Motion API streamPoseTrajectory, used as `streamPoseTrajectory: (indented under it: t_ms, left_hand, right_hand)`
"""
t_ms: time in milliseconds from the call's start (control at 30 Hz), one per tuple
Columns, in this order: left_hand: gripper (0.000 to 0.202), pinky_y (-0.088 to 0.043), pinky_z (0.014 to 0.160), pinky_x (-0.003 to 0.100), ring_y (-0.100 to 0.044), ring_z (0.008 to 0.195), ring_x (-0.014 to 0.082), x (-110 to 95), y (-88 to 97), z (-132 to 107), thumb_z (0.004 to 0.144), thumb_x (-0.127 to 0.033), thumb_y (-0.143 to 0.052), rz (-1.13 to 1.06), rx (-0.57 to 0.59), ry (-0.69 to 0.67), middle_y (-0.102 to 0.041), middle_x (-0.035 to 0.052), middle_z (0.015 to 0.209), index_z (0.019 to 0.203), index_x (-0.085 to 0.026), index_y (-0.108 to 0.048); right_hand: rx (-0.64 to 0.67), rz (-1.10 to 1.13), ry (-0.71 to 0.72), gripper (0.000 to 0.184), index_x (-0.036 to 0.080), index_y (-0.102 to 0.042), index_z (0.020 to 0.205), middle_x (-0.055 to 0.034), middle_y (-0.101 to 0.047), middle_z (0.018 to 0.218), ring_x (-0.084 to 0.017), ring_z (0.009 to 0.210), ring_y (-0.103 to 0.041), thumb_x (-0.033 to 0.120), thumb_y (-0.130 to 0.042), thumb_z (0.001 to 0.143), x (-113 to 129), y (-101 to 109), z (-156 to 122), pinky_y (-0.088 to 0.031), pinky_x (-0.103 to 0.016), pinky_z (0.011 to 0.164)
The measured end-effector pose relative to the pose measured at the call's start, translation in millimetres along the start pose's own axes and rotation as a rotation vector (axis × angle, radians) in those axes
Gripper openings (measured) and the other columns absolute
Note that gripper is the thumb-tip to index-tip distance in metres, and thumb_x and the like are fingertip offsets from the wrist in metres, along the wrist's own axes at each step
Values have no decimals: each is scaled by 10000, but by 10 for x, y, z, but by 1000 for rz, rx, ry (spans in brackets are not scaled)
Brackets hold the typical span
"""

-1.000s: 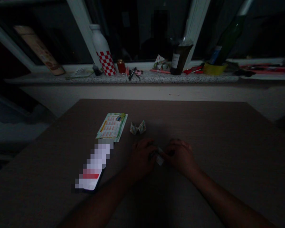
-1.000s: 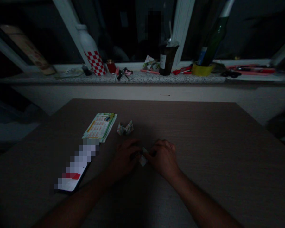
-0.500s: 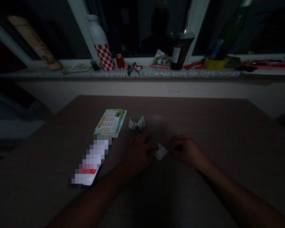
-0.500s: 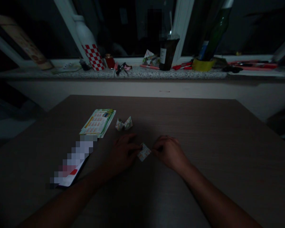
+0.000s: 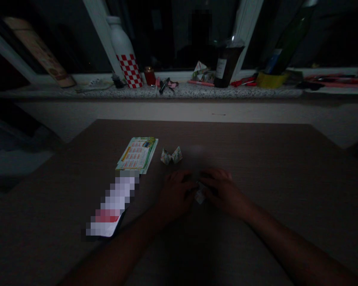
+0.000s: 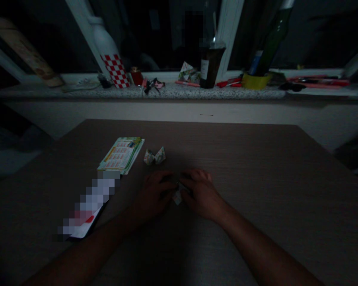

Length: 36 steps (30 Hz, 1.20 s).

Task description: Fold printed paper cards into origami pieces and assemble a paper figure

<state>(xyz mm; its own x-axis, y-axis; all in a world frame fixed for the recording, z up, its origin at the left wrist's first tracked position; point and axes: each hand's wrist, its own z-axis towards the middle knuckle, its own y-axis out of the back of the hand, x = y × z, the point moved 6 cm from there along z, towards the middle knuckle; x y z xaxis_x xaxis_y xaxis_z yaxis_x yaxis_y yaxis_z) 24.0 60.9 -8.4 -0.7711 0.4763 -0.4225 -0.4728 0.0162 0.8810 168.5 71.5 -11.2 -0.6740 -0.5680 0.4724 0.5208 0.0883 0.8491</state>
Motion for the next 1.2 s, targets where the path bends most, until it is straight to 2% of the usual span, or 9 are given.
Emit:
streamPoseTrajectory:
  t_ms: [133,267,500,767,900,1067,1200]
  left_hand:
    - [243,-335,1006,453,-459,1207,256,-19,3,-4,831,-208,-591,-12,5,-12,-533,77,1291,1049,-256,-689]
    - [259,-339,1007,451,-459,1205,251,-18,-1,-15,818,-191,-601,-27,-1,-26,-533,67,1282,1048,-270,-689]
    - [214,-383,980,415,-500,1155,233,-25,22,-15,847,-190,-561,-82,5,-43,-571,60,1230,1009,-243,-692]
    - [141,-408,909,363,-553,1003,200,-62,58,16,871,-206,-548,-133,-5,-66,-640,44,1032,956,-209,-660]
    - [138,-404,881,361,-551,953,199,-116,58,24,876,-182,-527,-138,48,-87,-647,38,961,957,-199,-637]
    - [153,-400,875,368,-552,937,200,-113,56,21,875,-162,-509,-136,41,-69,-648,34,948,973,-202,-620]
    - [129,-401,894,362,-533,975,203,-110,163,-10,869,-219,-537,-129,13,-95,-624,50,985,969,-196,-615]
  right_hand:
    - [-9,87,-12,324,228,-653,1129,-85,-605,1229,-267,1161,-494,147,-552,831,-51,10,18,-337,-467,982]
    - [-32,176,-15,274,223,-681,1009,-65,-674,1086,-235,1050,-568,96,-537,813,-87,36,43,-383,-421,925]
    - [-60,216,-6,154,223,-674,809,-20,-701,881,-214,913,-605,84,-632,760,-69,44,36,-401,-380,857]
    - [-62,214,66,104,252,-697,896,-22,-699,867,-204,889,-609,200,-653,818,-36,45,11,-399,-373,851]
    - [-62,227,76,69,250,-695,877,-15,-699,863,-196,869,-609,226,-662,821,-15,59,7,-400,-365,839]
    - [-53,207,70,96,246,-695,897,-23,-696,843,-198,867,-609,218,-622,843,19,68,2,-403,-369,839]
    - [-66,190,62,109,236,-684,887,-26,-691,854,-200,865,-605,183,-613,823,35,86,-5,-404,-368,824]
